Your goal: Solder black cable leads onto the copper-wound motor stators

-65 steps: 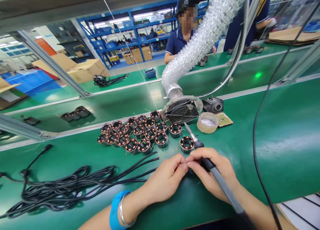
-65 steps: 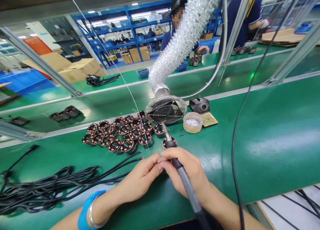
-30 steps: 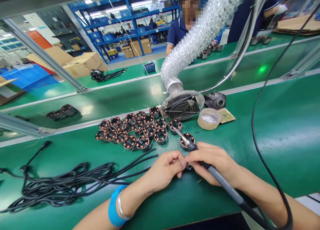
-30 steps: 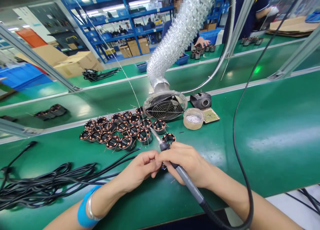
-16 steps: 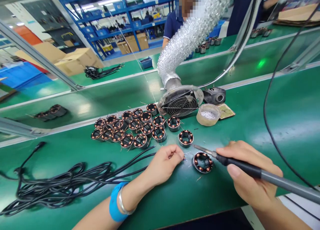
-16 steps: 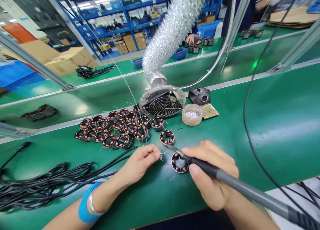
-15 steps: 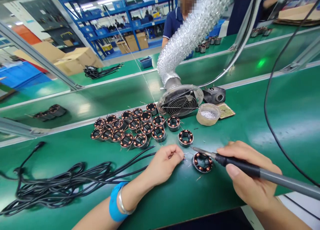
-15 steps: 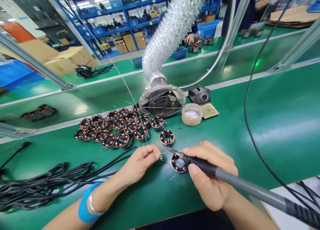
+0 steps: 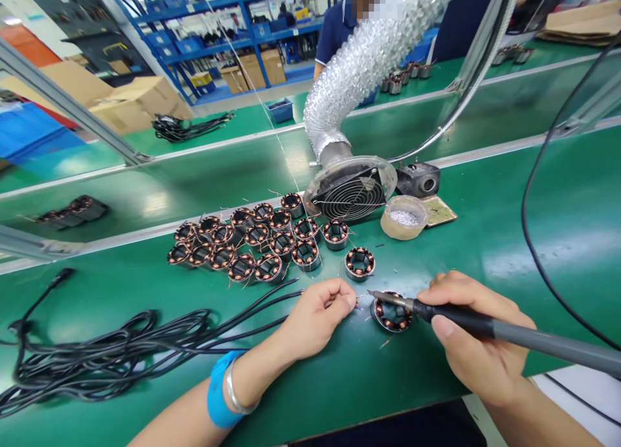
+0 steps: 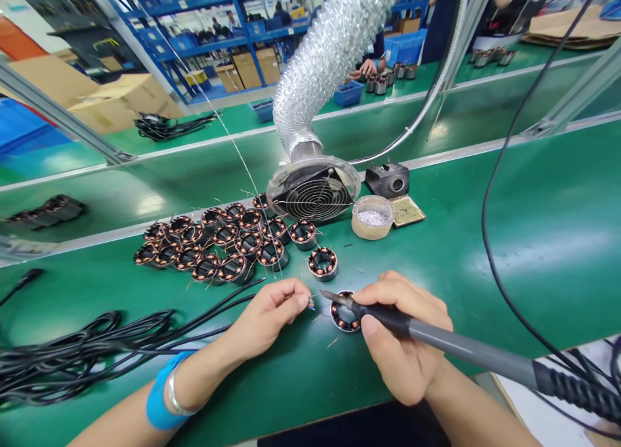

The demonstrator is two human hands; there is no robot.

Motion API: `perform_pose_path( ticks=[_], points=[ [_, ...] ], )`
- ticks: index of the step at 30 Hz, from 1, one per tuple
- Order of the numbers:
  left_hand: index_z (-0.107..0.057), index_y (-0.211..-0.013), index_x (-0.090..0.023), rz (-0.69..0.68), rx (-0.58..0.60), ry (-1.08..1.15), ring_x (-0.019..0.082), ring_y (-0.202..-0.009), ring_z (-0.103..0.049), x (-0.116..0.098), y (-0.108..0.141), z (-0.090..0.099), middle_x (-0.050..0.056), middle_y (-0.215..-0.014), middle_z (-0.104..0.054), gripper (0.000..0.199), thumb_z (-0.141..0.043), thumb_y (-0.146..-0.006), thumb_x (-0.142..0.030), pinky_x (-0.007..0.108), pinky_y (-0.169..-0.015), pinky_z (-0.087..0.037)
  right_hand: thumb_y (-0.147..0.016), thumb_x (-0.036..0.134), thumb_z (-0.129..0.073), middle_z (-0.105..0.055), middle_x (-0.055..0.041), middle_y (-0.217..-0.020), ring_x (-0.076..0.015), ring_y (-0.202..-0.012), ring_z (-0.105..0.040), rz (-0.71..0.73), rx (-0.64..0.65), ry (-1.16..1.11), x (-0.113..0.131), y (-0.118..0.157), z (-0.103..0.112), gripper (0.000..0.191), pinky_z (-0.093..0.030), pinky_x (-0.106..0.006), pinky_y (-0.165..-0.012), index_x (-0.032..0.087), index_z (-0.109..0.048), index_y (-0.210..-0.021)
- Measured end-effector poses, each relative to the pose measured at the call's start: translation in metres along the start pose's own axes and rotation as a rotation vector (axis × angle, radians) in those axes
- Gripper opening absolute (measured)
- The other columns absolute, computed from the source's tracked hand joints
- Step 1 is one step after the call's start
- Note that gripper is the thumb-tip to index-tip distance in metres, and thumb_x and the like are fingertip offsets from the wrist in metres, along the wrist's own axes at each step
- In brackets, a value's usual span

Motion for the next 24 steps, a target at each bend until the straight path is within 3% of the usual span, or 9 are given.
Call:
perform_pose_path(
  ticks=[13,24],
  points=[
    [-0.051,-0.072,-0.017,-0.006,-0.016,0.010,0.010,-0.057,-0.031,-0.002,-0.001,-0.001,-0.006,-0.061,-0.038,0.025,-0.054,-0.086,-0.038,0.024,-0.055,-0.027,-0.079,0.015,-0.056,-0.064,-0.0011,-0.071,-0.0139,-0.055,-0.053,0.068,0.107,0.022,0.010,-0.007,-0.010,0.016,-0.041,-0.030,-0.049,0.019,-0.065,-0.091],
    [-0.051,-0.072,-0.017,-0.007,-0.008,-0.002,0.010,-0.056,-0.031,-0.002,-0.001,-0.002,-0.006,-0.060,-0.038,0.026,-0.054,-0.086,-0.038,0.024,-0.055,-0.026,-0.077,0.009,-0.052,-0.054,-0.0017,-0.063,-0.0142,-0.052,-0.048,0.203,0.130,0.074,0.023,-0.001,-0.015,0.020,-0.038,-0.031,-0.051,0.015,-0.066,-0.089]
  ],
)
Point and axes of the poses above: each hand's wrist, its own y-axis away from the middle knuckle, its own z-axis out of the back of the hand, x = y × z, the point moved 5 cm from there along -y, towards the middle knuckle
